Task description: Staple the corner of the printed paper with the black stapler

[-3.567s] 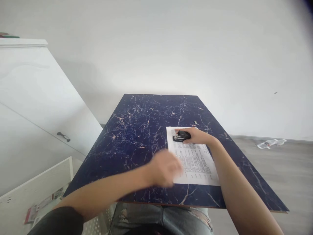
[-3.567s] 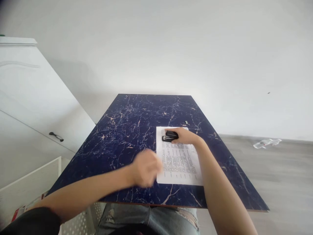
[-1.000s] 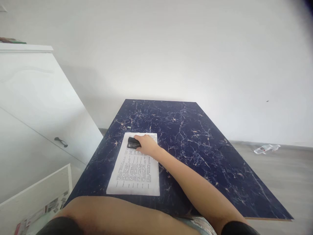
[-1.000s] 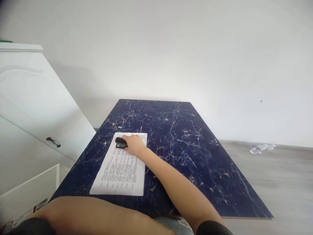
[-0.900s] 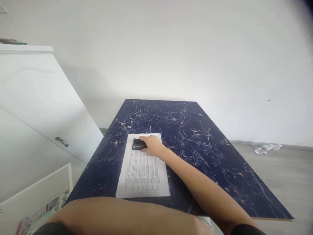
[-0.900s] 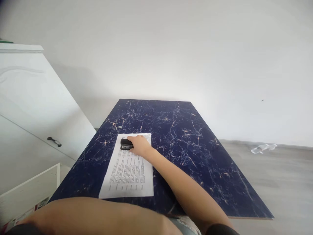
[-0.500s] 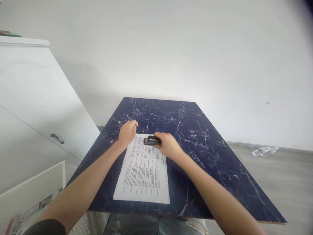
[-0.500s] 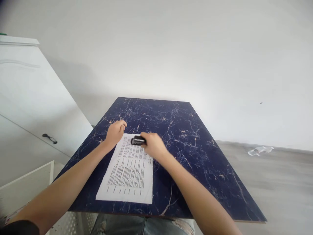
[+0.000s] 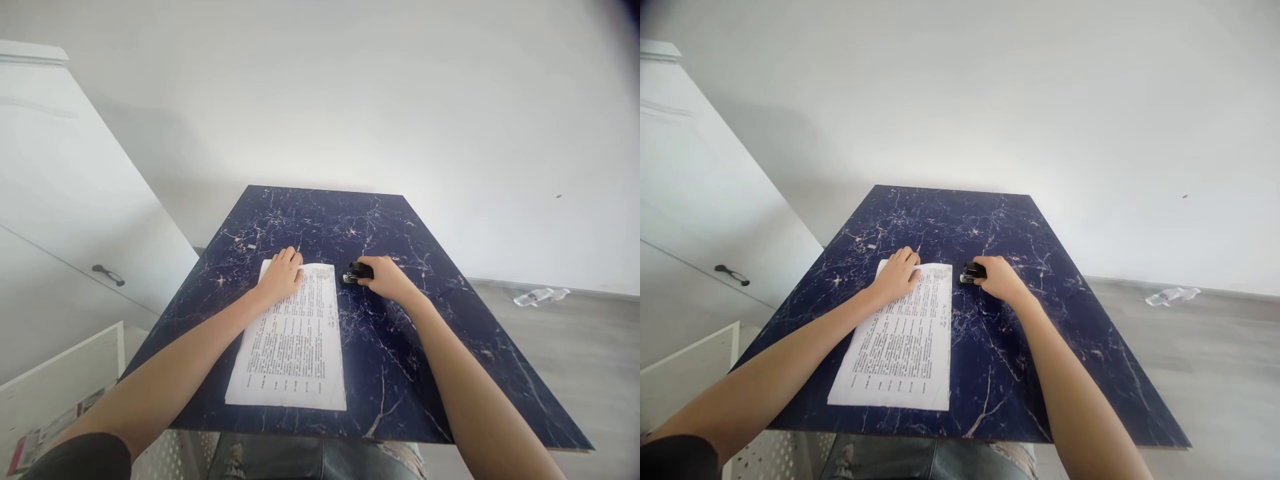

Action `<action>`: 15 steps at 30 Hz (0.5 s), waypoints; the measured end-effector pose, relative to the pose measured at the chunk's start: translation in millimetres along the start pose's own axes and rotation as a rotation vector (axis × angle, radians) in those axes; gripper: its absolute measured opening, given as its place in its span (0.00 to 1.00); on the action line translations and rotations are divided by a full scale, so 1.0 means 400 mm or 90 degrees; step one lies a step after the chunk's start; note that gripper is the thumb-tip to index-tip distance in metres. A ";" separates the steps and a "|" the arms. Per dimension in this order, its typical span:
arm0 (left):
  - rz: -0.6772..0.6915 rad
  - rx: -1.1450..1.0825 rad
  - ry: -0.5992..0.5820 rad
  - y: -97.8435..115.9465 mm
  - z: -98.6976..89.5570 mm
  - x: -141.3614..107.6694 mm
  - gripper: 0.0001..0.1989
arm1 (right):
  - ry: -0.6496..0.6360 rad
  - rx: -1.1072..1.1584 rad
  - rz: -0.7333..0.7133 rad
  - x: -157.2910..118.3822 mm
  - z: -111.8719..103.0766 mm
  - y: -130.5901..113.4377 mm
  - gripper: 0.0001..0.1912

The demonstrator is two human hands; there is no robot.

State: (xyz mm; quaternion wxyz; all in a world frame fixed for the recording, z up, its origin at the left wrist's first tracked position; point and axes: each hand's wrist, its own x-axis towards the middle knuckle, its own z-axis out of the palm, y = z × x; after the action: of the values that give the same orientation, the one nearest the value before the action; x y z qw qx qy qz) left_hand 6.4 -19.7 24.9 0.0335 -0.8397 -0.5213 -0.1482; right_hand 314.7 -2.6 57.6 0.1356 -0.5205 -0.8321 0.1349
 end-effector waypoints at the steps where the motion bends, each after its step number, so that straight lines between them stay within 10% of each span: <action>1: 0.000 -0.001 0.011 0.001 -0.001 -0.001 0.07 | 0.006 0.003 -0.003 0.000 0.006 -0.007 0.10; 15: -0.012 -0.146 0.160 -0.011 -0.001 -0.003 0.10 | 0.065 0.017 -0.053 0.005 0.045 -0.036 0.15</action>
State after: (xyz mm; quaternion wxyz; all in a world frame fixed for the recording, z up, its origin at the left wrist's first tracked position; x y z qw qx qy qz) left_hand 1.9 -18.8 24.6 0.0010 -0.8081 -0.5005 -0.3105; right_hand 295.3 -8.5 46.4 0.1901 -0.4900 -0.8432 0.1134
